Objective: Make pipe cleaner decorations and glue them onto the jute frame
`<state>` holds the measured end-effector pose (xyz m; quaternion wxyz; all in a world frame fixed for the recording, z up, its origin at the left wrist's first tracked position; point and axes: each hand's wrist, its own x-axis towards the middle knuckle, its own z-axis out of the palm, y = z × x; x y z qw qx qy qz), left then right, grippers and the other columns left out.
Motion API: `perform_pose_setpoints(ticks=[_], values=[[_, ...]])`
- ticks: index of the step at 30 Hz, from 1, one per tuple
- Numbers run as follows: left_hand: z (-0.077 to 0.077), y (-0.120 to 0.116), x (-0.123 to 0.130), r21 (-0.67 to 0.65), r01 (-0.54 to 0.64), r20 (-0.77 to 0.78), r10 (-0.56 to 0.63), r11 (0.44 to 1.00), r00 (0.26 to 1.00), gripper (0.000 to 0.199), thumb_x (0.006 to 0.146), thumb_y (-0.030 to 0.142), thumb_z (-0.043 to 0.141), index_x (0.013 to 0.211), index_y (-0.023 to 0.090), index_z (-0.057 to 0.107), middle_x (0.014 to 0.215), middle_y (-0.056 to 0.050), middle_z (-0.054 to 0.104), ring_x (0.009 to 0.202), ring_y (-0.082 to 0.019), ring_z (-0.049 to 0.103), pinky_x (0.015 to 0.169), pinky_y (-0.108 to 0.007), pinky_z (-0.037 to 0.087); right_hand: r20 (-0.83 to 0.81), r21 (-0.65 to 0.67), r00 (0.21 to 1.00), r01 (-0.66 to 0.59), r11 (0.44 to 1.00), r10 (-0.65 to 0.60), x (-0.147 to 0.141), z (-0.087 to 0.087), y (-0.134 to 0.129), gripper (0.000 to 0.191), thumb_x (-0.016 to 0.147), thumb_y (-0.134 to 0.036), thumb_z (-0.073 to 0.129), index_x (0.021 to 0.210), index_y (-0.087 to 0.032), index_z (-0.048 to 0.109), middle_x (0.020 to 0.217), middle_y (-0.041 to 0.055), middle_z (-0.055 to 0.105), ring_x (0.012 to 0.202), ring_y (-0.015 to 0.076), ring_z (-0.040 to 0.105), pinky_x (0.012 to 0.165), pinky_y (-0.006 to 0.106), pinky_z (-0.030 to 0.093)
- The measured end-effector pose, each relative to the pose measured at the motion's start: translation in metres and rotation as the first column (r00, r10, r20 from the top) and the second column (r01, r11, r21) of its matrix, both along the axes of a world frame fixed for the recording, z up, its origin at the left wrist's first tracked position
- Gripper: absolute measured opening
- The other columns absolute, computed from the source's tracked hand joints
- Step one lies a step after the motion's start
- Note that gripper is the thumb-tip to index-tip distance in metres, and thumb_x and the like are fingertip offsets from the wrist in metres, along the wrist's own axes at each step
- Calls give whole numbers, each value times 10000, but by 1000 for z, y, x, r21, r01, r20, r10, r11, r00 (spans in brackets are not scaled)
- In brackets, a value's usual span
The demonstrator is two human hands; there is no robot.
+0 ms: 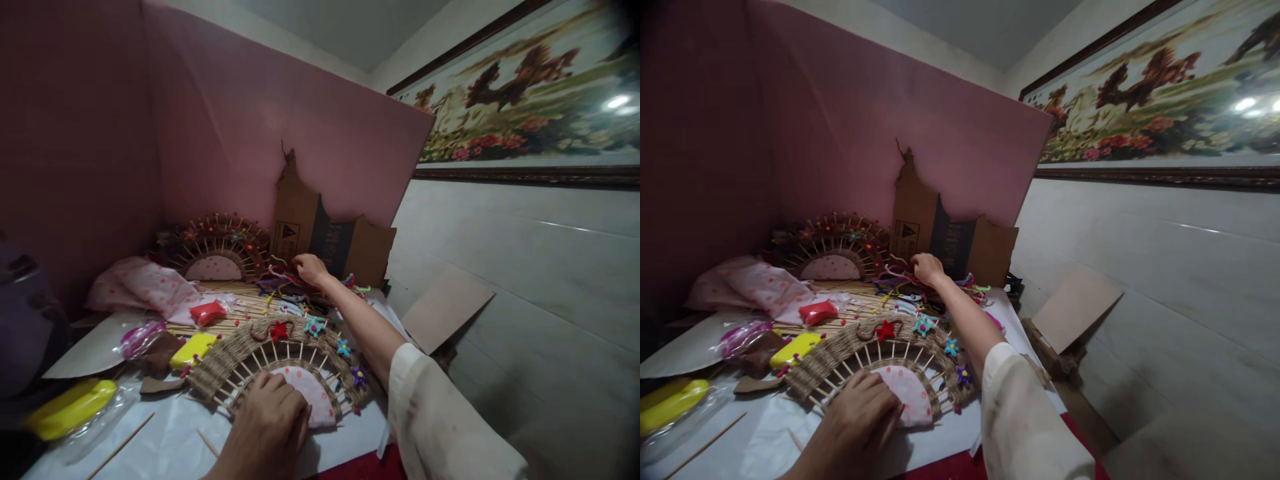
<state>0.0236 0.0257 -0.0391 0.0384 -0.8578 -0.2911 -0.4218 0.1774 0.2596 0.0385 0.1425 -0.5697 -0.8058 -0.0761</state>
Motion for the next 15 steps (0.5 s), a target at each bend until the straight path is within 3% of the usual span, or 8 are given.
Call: perform_pose_setpoints(ticks=[8, 12, 15], values=[[-3, -1, 1, 43, -34, -8, 34, 998, 999, 208, 760, 64, 454, 583, 160, 508, 552, -16, 578, 555, -167, 522, 574, -323, 400, -51, 13, 998, 28, 1000, -28, -50, -1, 26, 286, 869, -336, 535, 1075, -140, 566, 1097, 80, 588, 990, 208, 571, 866, 433, 454], [-4, -1, 0, 10, -38, -12, 38, 999, 999, 198, 758, 70, 469, 591, 163, 521, 561, -16, 583, 574, -167, 526, 598, -321, 393, -274, 78, 961, 56, 995, -33, -50, 1, 33, 125, 839, -246, 547, 897, -156, 613, 1003, 79, 630, 945, 211, 597, 822, 365, 460], [-3, -2, -1, 0, -42, -14, 42, 999, 999, 208, 762, 68, 472, 581, 163, 513, 553, -11, 575, 564, -159, 515, 595, -313, 384, -517, 182, 856, 132, 974, -20, -38, 14, 37, 127, 848, -193, 462, 867, -189, 588, 958, 69, 640, 952, 204, 607, 784, 300, 460]])
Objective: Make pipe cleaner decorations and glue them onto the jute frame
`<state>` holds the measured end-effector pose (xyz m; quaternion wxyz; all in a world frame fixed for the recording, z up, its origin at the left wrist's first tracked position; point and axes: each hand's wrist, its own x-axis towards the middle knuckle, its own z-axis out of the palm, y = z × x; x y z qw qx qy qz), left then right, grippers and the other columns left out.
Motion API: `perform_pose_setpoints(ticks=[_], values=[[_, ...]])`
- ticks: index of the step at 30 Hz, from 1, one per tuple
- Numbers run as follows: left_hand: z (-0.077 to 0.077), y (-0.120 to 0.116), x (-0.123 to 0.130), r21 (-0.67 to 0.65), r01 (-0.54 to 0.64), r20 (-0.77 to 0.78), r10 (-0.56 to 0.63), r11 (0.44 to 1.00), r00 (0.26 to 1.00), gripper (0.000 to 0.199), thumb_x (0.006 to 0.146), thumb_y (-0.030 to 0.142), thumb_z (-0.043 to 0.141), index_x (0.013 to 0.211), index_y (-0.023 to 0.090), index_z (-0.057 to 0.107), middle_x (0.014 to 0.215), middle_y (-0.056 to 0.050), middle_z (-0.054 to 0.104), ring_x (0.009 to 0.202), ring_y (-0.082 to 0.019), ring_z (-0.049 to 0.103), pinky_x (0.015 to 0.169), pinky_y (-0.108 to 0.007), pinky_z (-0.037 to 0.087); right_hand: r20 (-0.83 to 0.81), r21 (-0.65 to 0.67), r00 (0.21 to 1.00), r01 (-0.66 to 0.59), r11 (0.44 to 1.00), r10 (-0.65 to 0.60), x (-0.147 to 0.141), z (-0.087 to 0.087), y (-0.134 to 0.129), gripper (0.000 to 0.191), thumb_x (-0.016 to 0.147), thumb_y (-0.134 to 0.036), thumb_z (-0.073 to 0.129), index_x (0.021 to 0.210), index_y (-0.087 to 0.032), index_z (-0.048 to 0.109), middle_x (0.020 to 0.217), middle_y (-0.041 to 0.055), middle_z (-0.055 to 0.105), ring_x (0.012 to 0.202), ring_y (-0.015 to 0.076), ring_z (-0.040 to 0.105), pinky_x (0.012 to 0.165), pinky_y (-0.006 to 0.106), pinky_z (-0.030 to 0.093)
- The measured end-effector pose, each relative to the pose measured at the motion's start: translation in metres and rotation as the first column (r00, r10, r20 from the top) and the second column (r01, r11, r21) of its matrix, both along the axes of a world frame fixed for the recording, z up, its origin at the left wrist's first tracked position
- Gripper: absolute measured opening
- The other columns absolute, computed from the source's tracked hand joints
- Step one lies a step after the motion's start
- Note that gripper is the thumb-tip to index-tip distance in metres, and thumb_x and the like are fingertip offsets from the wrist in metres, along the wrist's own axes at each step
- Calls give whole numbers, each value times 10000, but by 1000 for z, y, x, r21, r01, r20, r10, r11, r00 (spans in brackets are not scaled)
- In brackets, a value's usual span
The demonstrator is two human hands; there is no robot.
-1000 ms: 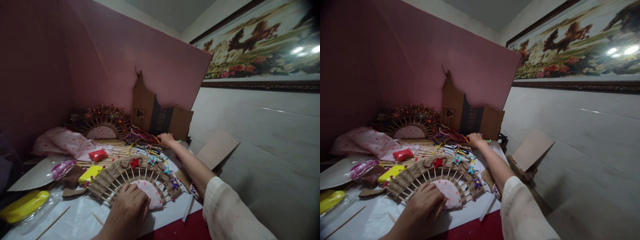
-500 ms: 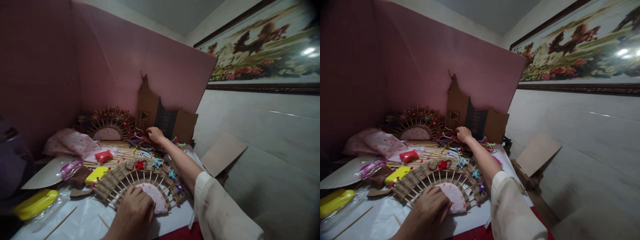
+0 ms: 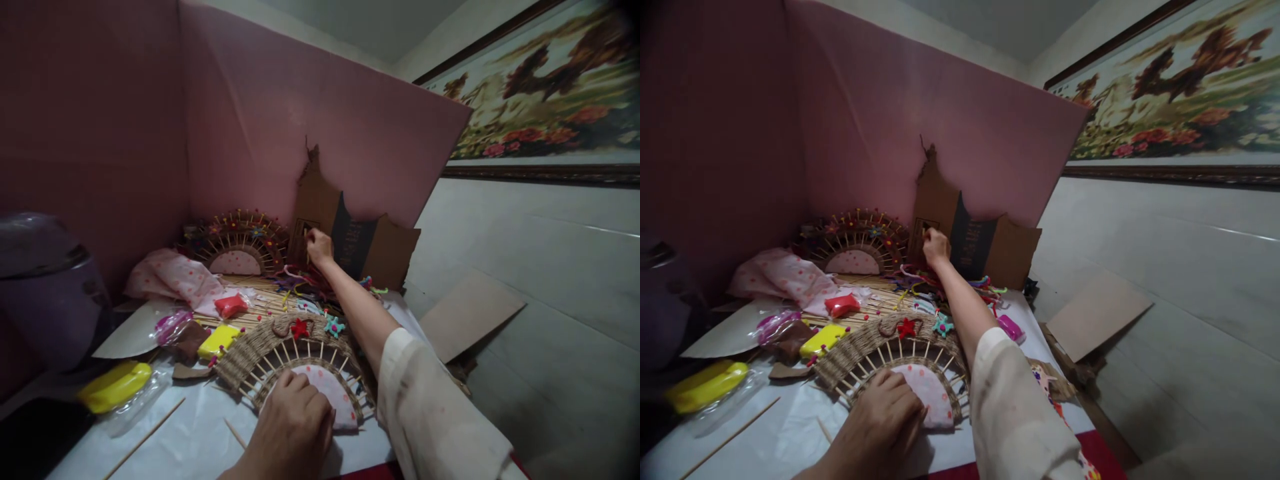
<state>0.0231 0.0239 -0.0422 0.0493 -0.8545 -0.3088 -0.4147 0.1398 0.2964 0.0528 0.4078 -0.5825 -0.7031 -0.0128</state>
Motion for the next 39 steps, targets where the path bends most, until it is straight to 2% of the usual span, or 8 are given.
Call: perform_pose_setpoints(ticks=[5, 8, 12, 17, 22, 28, 34, 39], values=[[0, -1, 1, 0, -6, 21, 6, 1000, 1000, 214, 740, 49, 478, 560, 162, 505, 534, -3, 567, 552, -158, 508, 607, -322, 397, -421, 131, 906, 30, 991, 28, 27, 37, 0, 86, 880, -215, 382, 869, -186, 462, 742, 8, 609, 580, 111, 632, 492, 191, 466], [-1, 0, 2, 13, -6, 10, 5, 1000, 1000, 225, 737, 32, 457, 560, 162, 508, 531, -2, 564, 547, -160, 507, 611, -332, 402, -579, 213, 808, 19, 977, 111, 47, 56, -9, 56, 890, -225, 380, 845, -198, 399, 725, -17, 600, 521, 74, 613, 450, 154, 460], [-1, 0, 0, 1, 3, -14, -3, 1000, 1000, 232, 763, 38, 444, 577, 157, 514, 547, -5, 575, 564, -165, 522, 623, -347, 411, -661, 274, 727, 4, 962, 185, 72, 72, -24, 79, 892, -214, 377, 816, -202, 360, 717, -23, 613, 526, 63, 611, 506, 170, 501], [1, 0, -1, -20, 21, -49, -22, 1000, 999, 236, 777, 49, 444, 580, 154, 521, 560, -10, 581, 577, -166, 524, 646, -359, 427, -633, 233, 751, -45, 971, 187, 95, 80, -43, 75, 870, -206, 386, 797, -196, 376, 673, -36, 606, 529, 61, 574, 510, 161, 468], [0, 0, 0, -28, 6, -63, -8, 1000, 998, 264, 801, 62, 420, 580, 163, 524, 557, -6, 572, 576, -166, 511, 641, -357, 420, -445, -73, 876, -244, 967, 187, 106, 53, -73, 45, 806, -145, 470, 786, -180, 451, 518, -87, 522, 438, 59, 496, 477, 165, 431], [3, -1, 0, -35, 11, -68, -13, 999, 998, 263, 806, 69, 416, 588, 164, 528, 565, -11, 575, 581, -169, 508, 659, -374, 427, -74, -581, 969, -233, 780, 234, 105, -9, -101, 109, 740, -155, 656, 685, -110, 573, 563, -28, 591, 451, 65, 499, 455, 185, 424], [5, -1, 0, -27, 29, -72, -31, 999, 997, 266, 794, 43, 416, 574, 158, 509, 553, -11, 574, 569, -172, 516, 641, -379, 433, 181, -540, 974, -19, 841, 138, 108, -28, -91, 236, 884, -301, 521, 1037, -128, 569, 1019, 63, 600, 879, 170, 598, 757, 360, 511], [2, 0, 0, -29, 43, -67, -45, 999, 997, 259, 798, 46, 421, 582, 159, 511, 556, -9, 578, 566, -174, 519, 634, -377, 427, 293, -539, 947, 51, 841, 131, 112, -29, -88, 272, 886, -306, 515, 1098, -138, 547, 1083, 76, 581, 936, 189, 586, 798, 391, 499]])
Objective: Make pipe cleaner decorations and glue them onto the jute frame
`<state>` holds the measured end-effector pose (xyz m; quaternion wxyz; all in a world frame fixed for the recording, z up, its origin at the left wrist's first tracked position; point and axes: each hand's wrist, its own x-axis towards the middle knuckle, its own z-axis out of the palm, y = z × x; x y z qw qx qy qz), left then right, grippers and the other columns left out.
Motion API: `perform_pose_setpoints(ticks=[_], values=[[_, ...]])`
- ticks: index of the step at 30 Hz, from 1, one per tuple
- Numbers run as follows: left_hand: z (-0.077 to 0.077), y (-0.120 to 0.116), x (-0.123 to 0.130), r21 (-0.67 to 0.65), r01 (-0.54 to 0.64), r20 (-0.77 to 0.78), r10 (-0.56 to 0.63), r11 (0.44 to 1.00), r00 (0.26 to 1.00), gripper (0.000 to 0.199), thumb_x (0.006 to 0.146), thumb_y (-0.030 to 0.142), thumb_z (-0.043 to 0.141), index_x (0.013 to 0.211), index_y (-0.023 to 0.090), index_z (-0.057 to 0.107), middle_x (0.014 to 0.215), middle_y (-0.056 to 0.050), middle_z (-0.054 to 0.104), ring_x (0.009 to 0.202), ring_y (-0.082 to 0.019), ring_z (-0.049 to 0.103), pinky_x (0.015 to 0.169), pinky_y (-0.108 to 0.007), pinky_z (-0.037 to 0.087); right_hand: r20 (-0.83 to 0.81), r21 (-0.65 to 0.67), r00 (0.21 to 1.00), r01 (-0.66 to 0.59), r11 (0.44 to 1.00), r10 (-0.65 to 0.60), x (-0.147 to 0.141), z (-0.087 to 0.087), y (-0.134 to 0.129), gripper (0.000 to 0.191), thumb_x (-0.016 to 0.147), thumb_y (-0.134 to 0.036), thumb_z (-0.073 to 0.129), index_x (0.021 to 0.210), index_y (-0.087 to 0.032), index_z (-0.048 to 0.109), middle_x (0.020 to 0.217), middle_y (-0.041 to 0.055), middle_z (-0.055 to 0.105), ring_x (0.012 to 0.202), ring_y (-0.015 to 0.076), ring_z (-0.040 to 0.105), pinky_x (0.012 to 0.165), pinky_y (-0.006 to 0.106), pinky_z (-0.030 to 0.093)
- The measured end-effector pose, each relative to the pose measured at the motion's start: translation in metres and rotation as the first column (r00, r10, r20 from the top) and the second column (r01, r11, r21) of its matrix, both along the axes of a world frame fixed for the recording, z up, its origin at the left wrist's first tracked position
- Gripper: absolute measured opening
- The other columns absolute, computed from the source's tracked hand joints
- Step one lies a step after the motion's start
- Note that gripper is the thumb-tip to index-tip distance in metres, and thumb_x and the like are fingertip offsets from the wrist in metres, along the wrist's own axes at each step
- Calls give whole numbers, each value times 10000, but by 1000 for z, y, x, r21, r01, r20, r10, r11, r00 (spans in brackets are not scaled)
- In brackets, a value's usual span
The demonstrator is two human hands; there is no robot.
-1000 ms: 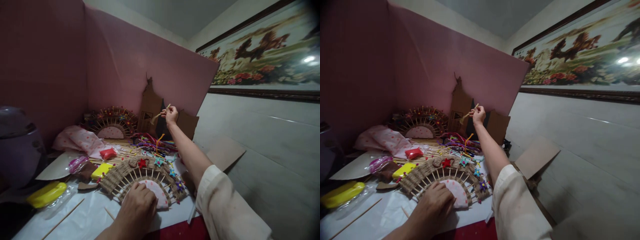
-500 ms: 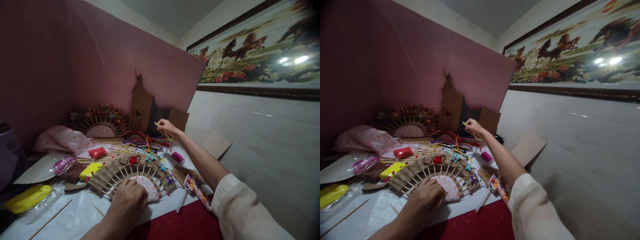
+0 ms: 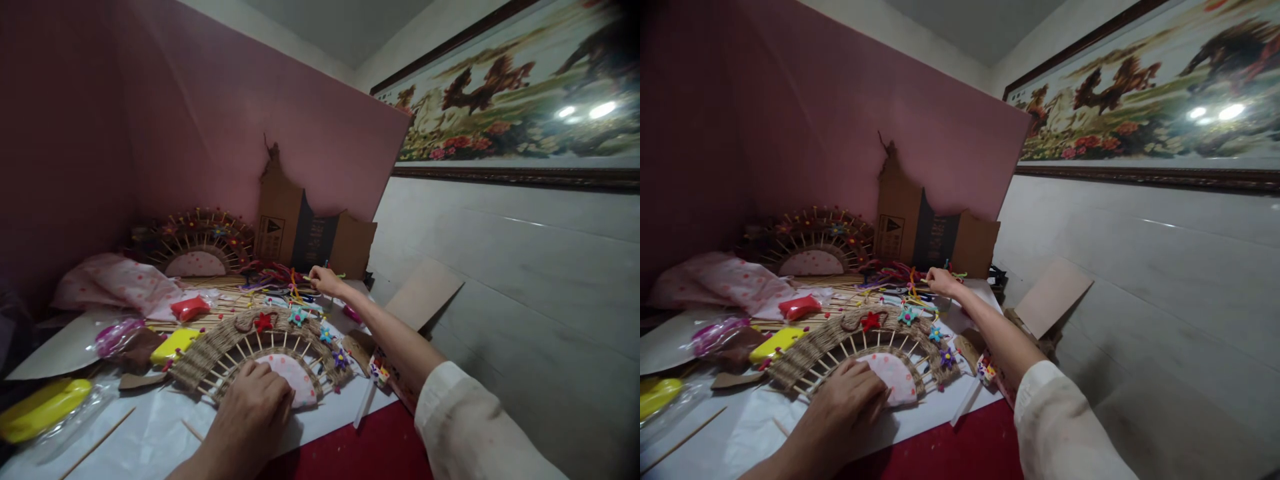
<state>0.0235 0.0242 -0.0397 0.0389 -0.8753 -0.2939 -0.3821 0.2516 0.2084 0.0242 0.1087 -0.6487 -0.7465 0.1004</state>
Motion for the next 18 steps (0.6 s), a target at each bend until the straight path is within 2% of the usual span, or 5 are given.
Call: perform_pose_setpoints(ticks=[7, 18], values=[[0, 0, 1, -1, -1, 3, 1, 1000, 1000, 260, 790, 37, 424, 576, 159, 509, 555, -10, 578, 573, -170, 518, 641, -364, 412, 134, -239, 988, -42, 970, 76, 1, -12, -12, 244, 865, -298, 549, 1030, -123, 585, 1029, 54, 603, 860, 178, 602, 718, 334, 520], [1, -1, 1, 6, -6, -13, 6, 1000, 1000, 256, 790, 44, 426, 579, 164, 507, 556, -3, 577, 575, -158, 514, 659, -362, 417, 108, -305, 987, -82, 949, 120, -2, -13, -13, 213, 866, -292, 549, 970, -111, 593, 925, 35, 615, 746, 136, 602, 620, 271, 517]])
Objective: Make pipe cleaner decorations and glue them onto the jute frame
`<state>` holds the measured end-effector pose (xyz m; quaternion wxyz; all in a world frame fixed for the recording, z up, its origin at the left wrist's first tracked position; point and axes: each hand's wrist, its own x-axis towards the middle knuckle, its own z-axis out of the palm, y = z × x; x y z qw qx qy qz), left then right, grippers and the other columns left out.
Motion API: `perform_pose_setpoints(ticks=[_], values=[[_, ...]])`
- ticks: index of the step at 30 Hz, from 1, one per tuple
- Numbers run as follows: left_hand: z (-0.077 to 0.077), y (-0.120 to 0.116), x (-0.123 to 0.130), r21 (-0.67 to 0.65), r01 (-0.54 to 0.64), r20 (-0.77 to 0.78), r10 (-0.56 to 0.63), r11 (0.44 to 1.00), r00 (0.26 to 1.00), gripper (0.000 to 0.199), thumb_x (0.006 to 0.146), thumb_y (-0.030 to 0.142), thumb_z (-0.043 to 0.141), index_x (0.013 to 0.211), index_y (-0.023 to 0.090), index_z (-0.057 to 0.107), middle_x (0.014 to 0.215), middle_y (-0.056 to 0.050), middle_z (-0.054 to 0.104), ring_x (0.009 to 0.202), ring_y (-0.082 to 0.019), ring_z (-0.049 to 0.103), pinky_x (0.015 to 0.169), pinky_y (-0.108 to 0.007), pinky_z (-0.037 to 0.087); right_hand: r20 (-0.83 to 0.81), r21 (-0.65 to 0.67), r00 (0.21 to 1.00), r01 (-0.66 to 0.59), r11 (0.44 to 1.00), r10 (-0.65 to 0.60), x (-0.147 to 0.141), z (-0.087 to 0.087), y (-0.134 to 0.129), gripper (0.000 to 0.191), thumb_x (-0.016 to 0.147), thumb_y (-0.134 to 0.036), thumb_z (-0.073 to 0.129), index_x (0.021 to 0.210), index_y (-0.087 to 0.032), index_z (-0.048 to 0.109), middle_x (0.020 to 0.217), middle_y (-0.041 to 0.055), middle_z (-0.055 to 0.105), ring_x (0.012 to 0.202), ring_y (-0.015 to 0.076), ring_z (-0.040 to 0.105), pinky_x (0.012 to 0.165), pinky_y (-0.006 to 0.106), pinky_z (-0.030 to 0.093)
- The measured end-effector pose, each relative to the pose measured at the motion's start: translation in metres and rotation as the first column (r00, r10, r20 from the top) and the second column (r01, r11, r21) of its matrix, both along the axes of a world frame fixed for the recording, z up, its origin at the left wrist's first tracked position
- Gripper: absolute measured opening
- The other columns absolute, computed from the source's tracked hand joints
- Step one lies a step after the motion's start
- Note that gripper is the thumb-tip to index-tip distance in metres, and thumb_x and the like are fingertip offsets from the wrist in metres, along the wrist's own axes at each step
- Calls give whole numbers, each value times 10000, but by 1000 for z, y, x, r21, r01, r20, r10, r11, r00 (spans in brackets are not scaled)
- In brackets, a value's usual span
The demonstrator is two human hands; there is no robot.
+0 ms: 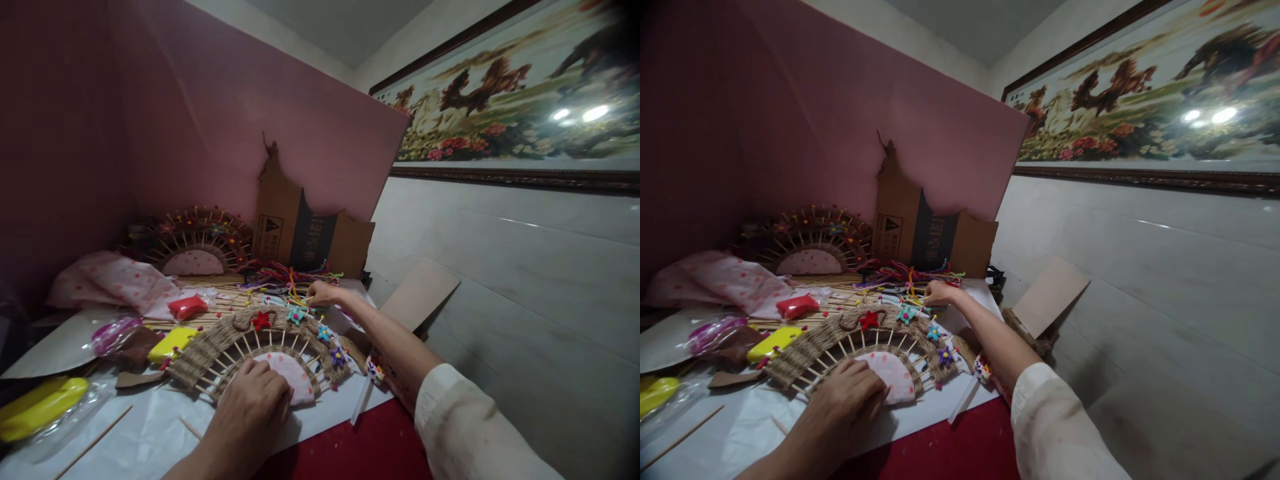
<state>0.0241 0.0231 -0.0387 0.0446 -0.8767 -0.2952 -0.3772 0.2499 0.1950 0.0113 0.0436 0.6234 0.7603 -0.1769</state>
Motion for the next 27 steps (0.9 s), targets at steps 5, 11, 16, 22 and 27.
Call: perform_pose_setpoints(ticks=[5, 11, 16, 22, 27], values=[[0, 0, 0, 5, -10, -8, 10, 1000, 1000, 261, 792, 42, 423, 576, 164, 505, 553, -5, 576, 576, -162, 515, 656, -364, 416, -31, 11, 999, 38, 999, -38, -5, -2, 5, 217, 870, -297, 544, 976, -113, 591, 931, 37, 616, 760, 141, 605, 642, 286, 520], [-1, 1, 0, 35, -21, -13, 21, 999, 1000, 273, 797, 46, 414, 572, 169, 507, 548, -4, 575, 569, -163, 513, 653, -358, 412, -256, 133, 962, 135, 982, -97, 10, 14, 19, 209, 867, -307, 543, 925, -113, 597, 901, 24, 609, 760, 146, 594, 654, 290, 509], [-1, 0, -1, 25, -30, -25, 30, 999, 999, 270, 794, 49, 426, 570, 172, 514, 551, -4, 566, 563, -159, 503, 644, -343, 400, -645, 251, 762, 293, 923, -66, 22, 30, 19, 177, 725, -264, 661, 792, -126, 574, 692, -30, 572, 564, 77, 515, 499, 192, 403], [-3, -1, -1, 9, -28, -35, 29, 1000, 999, 260, 797, 49, 438, 580, 169, 518, 558, -3, 576, 580, -163, 507, 659, -343, 395, -949, 242, 309, 591, 769, 61, 21, 36, 19, 244, 741, -273, 605, 942, -164, 520, 714, -35, 565, 489, 54, 473, 412, 169, 326], [0, -2, -2, -16, -52, -55, 51, 999, 997, 250, 803, 61, 436, 598, 168, 533, 592, -20, 591, 592, -175, 523, 656, -353, 409, -989, 141, 62, 671, 728, 135, 21, 52, 21, 162, 880, -271, 510, 940, -124, 542, 788, 4, 576, 561, 70, 518, 471, 187, 420]])
